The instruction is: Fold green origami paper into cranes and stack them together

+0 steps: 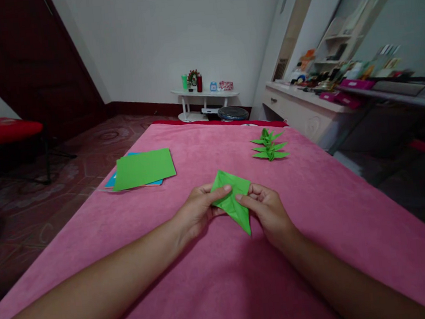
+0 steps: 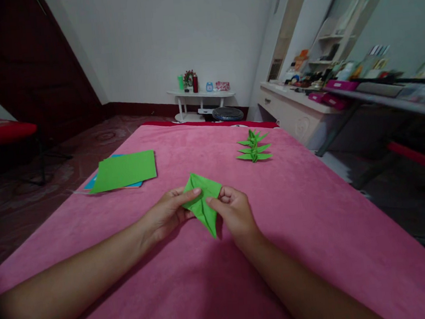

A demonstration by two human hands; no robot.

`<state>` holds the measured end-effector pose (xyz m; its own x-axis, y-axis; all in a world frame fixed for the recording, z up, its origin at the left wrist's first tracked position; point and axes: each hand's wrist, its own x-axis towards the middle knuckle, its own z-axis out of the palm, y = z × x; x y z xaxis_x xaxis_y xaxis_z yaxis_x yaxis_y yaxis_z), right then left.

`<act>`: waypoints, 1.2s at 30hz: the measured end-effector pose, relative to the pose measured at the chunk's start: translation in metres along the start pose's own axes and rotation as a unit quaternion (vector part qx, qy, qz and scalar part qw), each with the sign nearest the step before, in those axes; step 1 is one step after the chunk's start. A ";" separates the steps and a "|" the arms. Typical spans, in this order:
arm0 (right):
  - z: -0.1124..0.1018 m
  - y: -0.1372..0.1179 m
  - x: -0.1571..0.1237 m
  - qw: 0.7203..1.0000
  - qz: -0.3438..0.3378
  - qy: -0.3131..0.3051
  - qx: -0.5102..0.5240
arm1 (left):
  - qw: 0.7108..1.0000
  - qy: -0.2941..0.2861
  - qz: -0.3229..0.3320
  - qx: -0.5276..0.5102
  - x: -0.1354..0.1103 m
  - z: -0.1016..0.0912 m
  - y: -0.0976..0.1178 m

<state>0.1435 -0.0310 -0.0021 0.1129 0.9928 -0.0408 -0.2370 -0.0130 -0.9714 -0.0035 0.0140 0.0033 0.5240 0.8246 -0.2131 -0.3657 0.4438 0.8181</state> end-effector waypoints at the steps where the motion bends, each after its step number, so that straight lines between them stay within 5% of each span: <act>1: -0.002 -0.001 0.000 1.000 0.007 -0.001 0.003 | 1.000 -0.004 0.005 0.023 0.001 -0.003 0.003; 10: -0.002 -0.003 0.001 0.999 0.026 -0.033 0.009 | 0.995 0.036 0.043 0.080 0.006 -0.010 0.004; 17: -0.004 -0.006 -0.001 0.997 0.047 -0.063 0.024 | 0.993 -0.035 0.037 0.103 0.006 -0.014 0.014; 23: -0.003 -0.004 -0.001 0.997 0.051 -0.063 -0.017 | 0.988 0.044 0.097 0.115 0.009 -0.012 0.008; 26: -0.003 -0.001 0.000 0.999 0.035 -0.040 0.001 | 0.988 0.037 0.097 0.115 0.008 -0.011 0.008; 31: -0.003 0.001 0.002 0.997 -0.024 0.053 0.050 | 0.989 -0.057 0.013 0.137 -0.001 -0.006 0.007; 36: -0.002 0.001 0.002 0.996 -0.032 0.071 0.039 | 0.991 -0.032 0.025 0.125 -0.003 0.000 -0.001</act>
<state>0.1457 -0.0295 -0.0035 0.2644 0.9642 -0.0181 -0.2978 0.0638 -0.9525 -0.0047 0.0117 0.0033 0.5605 0.8160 -0.1414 -0.1949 0.2958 0.9352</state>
